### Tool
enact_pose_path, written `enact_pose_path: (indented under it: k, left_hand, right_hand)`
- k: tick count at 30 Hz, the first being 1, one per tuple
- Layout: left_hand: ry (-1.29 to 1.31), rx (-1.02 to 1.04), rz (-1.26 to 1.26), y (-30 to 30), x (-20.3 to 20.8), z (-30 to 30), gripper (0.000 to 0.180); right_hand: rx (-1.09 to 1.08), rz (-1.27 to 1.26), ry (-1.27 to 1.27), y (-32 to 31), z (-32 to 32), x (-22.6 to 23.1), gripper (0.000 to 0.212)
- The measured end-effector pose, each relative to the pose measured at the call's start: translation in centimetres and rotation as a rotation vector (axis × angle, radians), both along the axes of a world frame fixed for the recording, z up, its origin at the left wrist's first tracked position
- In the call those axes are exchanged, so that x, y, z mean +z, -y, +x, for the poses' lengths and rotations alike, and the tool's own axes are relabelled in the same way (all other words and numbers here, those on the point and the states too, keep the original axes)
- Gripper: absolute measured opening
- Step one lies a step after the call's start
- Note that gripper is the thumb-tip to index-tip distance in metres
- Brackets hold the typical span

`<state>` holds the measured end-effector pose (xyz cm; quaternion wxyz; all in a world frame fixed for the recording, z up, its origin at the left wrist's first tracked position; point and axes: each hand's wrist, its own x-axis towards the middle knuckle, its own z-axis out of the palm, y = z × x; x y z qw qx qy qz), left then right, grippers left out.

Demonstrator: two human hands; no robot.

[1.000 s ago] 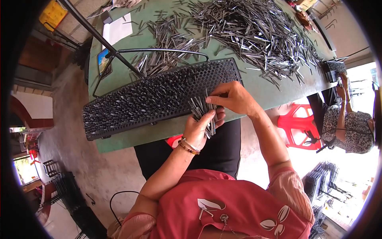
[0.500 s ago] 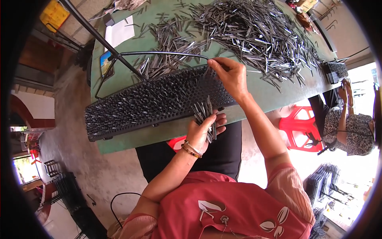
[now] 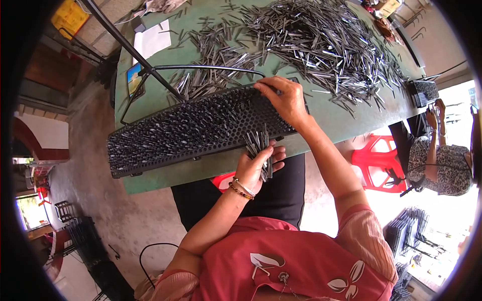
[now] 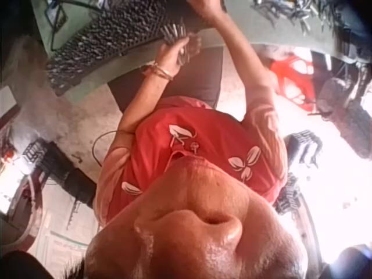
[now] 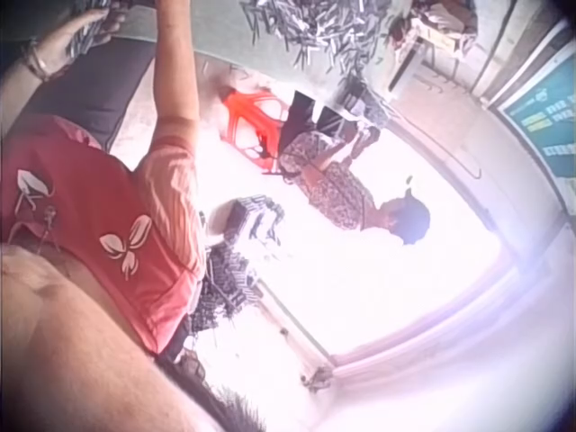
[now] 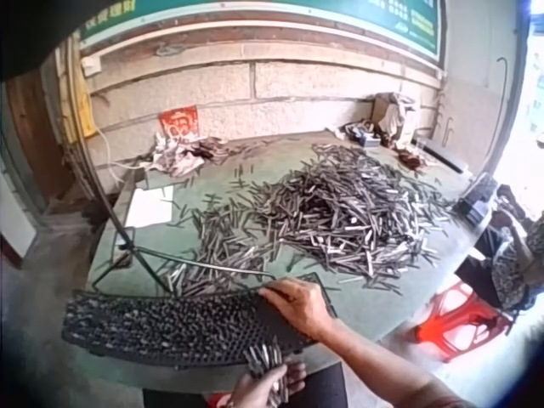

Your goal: Inserting small metal rods into a perforated frame to assemble a component.

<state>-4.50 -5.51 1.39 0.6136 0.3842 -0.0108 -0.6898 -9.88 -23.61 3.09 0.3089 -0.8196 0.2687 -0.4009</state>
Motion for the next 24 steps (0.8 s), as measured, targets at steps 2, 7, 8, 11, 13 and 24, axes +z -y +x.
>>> enact_pose_path:
  k: [2,7,8,11,13,24]
  left_hand:
    - [0.001,-0.010,0.005,0.0,-0.1,0.0,0.022]
    - [0.005,-0.009,0.000,-0.1,-0.2,0.0,0.022]
    - [0.005,-0.011,-0.001,-0.1,-0.2,0.0,0.022]
    - [0.009,-0.010,0.004,-0.1,-0.1,0.0,0.021]
    - [0.011,-0.010,0.005,-0.1,-0.2,0.1,0.021]
    - [0.029,-0.037,-0.003,-0.1,0.3,0.2,0.021]
  right_hand:
    - [0.018,-0.047,-0.007,-0.2,0.0,0.1,0.014]
    - [0.053,-0.044,-0.025,-0.6,0.1,0.3,0.014]
    - [0.085,-0.137,-0.022,-0.7,0.2,0.3,0.014]
    - [0.079,-0.198,-0.013,-0.6,0.3,0.2,0.014]
    - [0.040,-0.166,-0.007,-0.4,0.3,0.3,0.014]
    - [0.059,-0.057,-0.007,-0.3,0.0,-0.5,0.014]
